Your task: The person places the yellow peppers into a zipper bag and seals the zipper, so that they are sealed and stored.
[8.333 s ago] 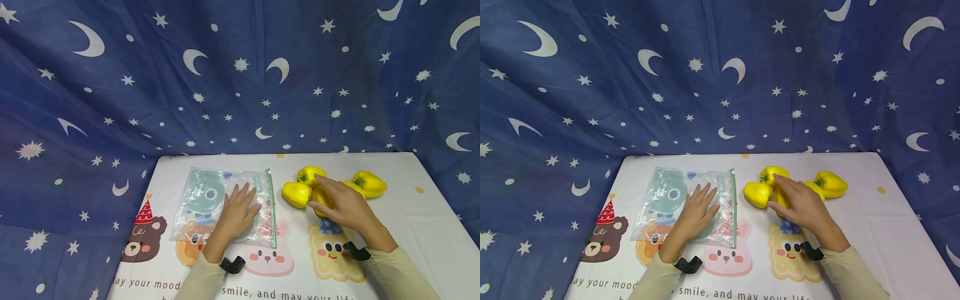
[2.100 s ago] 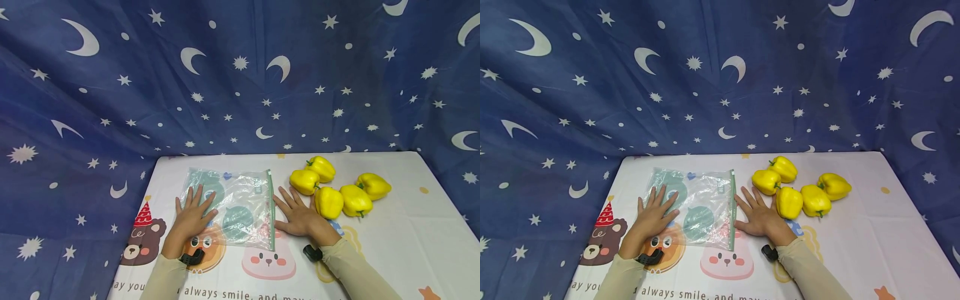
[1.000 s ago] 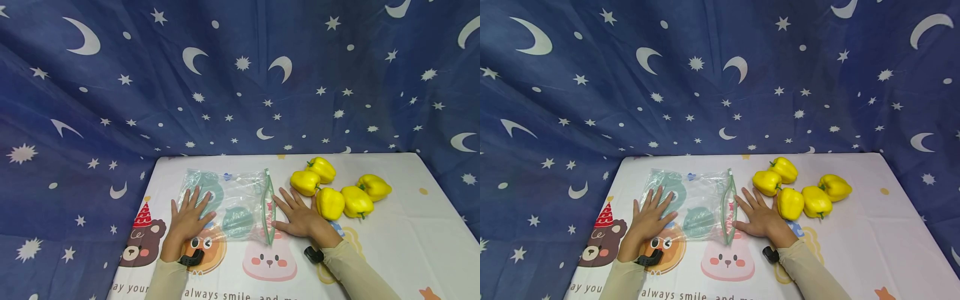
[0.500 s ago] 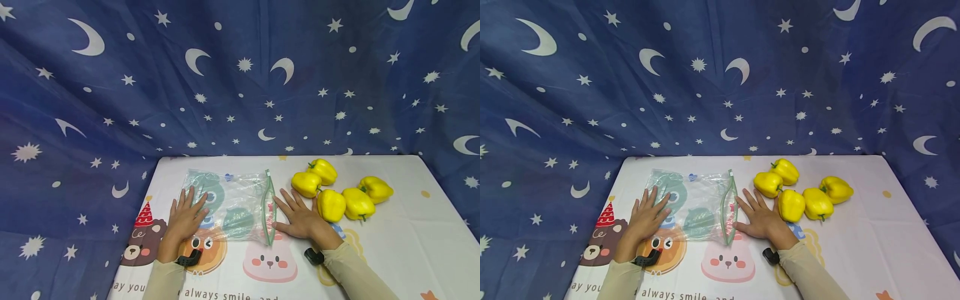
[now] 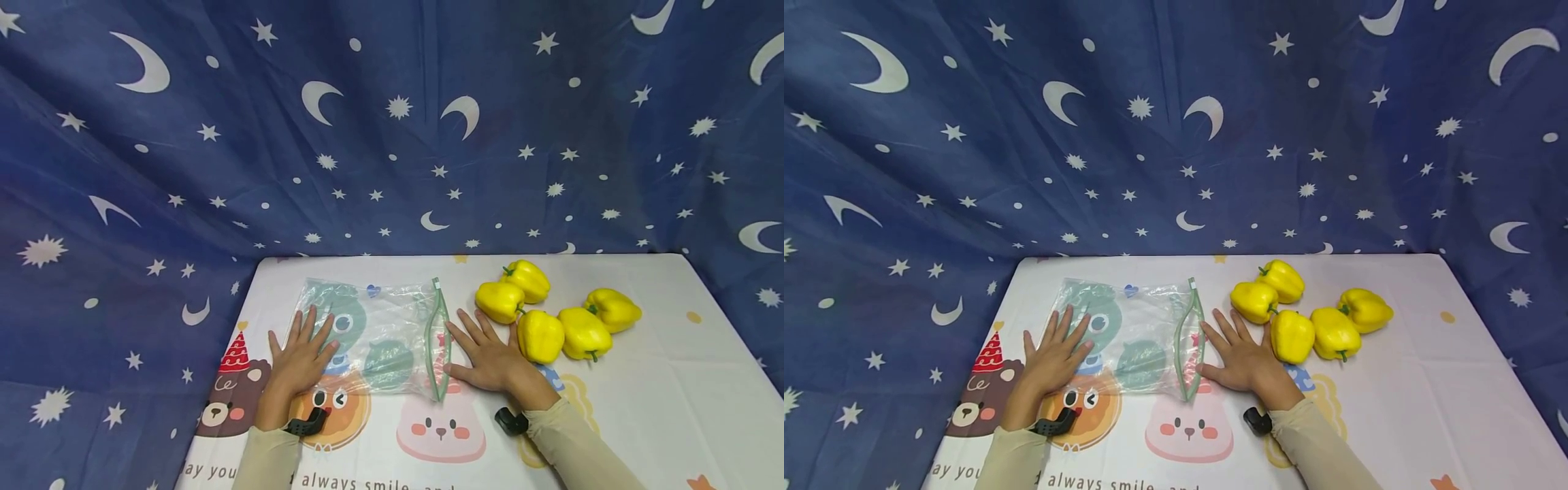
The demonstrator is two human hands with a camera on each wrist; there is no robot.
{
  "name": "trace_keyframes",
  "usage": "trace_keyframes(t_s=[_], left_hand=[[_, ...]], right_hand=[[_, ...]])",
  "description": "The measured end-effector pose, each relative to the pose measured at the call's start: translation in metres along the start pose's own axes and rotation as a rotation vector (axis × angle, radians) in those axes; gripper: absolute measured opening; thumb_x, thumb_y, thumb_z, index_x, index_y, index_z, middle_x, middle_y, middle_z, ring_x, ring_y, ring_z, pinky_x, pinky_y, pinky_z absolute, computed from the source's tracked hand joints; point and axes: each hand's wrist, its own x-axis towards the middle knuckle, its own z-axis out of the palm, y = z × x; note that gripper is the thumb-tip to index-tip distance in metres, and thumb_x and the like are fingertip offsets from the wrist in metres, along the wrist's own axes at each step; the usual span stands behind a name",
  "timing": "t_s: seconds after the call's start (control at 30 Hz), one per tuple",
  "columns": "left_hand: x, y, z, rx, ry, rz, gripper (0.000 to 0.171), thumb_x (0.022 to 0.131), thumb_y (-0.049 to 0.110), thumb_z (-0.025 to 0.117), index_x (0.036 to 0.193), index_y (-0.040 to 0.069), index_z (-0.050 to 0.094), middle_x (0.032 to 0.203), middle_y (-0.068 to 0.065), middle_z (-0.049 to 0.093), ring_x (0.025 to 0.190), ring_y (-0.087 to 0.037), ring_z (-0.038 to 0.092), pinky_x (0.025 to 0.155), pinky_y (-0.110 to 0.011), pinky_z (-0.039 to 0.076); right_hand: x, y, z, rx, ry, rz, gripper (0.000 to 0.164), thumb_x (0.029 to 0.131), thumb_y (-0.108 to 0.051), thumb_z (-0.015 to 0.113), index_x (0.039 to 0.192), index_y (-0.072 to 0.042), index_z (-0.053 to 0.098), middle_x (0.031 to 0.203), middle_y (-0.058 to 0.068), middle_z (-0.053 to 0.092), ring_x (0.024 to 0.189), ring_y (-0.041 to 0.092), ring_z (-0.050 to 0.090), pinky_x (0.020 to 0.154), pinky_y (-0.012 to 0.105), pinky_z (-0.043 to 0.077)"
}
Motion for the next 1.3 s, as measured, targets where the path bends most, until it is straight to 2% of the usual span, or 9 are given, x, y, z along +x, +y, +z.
trace_keyframes(t_s=[0.13,0.4,0.57,0.73,0.9,1.03,1.17,1.3], left_hand=[[0.000,-0.001,0.001,0.001,0.007,0.002,0.067,0.105,0.063,0.030,0.163,0.033,0.021,0.174,-0.006,-0.002,0.160,-0.037,-0.007,0.110,-0.081,-0.015],[0.001,-0.001,0.002,0.003,0.020,0.010,0.064,0.105,0.065,0.031,0.162,0.038,0.023,0.174,-0.005,-0.001,0.160,-0.037,-0.007,0.110,-0.082,-0.014],[0.003,-0.001,0.002,-0.010,0.010,0.012,0.063,0.104,0.065,0.032,0.161,0.040,0.025,0.174,-0.006,-0.002,0.160,-0.038,-0.008,0.110,-0.082,-0.014],[0.003,-0.001,0.002,-0.023,0.004,0.011,0.064,0.104,0.065,0.032,0.162,0.039,0.024,0.174,-0.005,-0.003,0.160,-0.038,-0.009,0.110,-0.082,-0.015],[0.002,-0.001,0.002,-0.025,0.000,0.007,0.063,0.104,0.066,0.030,0.161,0.041,0.023,0.174,-0.004,-0.006,0.160,-0.036,-0.011,0.109,-0.082,-0.017],[0.002,-0.001,0.005,-0.023,-0.007,0.006,0.063,0.104,0.067,0.029,0.161,0.042,0.022,0.174,-0.002,-0.007,0.160,-0.035,-0.011,0.109,-0.081,-0.017],[0.002,-0.002,0.005,-0.027,0.006,0.008,0.063,0.104,0.066,0.031,0.161,0.041,0.023,0.174,-0.002,-0.006,0.160,-0.036,-0.011,0.110,-0.081,-0.017],[0.002,-0.001,0.002,-0.025,0.021,0.016,0.063,0.104,0.065,0.033,0.161,0.040,0.024,0.174,-0.004,-0.003,0.160,-0.037,-0.009,0.109,-0.082,-0.016]], right_hand=[[-0.001,-0.004,-0.001,0.011,0.032,-0.012,0.090,0.091,-0.077,0.049,0.164,-0.035,0.018,0.175,-0.001,0.003,0.161,0.035,-0.001,0.110,0.083,-0.013],[-0.006,-0.014,-0.005,0.029,0.106,-0.034,0.086,0.092,-0.071,0.057,0.162,-0.029,0.031,0.173,0.005,0.017,0.159,0.040,0.013,0.111,0.084,0.000],[-0.013,-0.012,-0.010,0.108,0.146,-0.065,0.081,0.094,-0.066,0.059,0.161,-0.026,0.035,0.170,0.007,0.025,0.157,0.040,0.019,0.113,0.082,0.005],[-0.024,-0.004,-0.019,0.169,0.229,-0.119,0.073,0.097,-0.052,0.063,0.159,-0.019,0.039,0.166,0.012,0.034,0.153,0.041,0.031,0.116,0.076,0.020],[-0.036,0.004,-0.031,0.145,0.311,-0.132,0.070,0.099,-0.046,0.064,0.157,-0.016,0.041,0.162,0.016,0.041,0.144,0.041,0.045,0.114,0.065,0.038],[-0.044,0.010,-0.039,0.113,0.427,-0.144,0.066,0.098,-0.041,0.067,0.154,-0.011,0.047,0.151,0.017,0.055,0.133,0.038,0.058,0.107,0.057,0.048],[-0.049,0.018,-0.047,0.077,0.598,-0.173,0.059,0.093,-0.033,0.074,0.144,-0.008,0.057,0.132,0.015,0.069,0.115,0.033,0.069,0.097,0.053,0.055],[-0.050,0.029,-0.053,0.023,0.736,-0.185,0.057,0.086,-0.027,0.081,0.135,-0.005,0.064,0.120,0.016,0.073,0.106,0.036,0.071,0.088,0.054,0.059]])
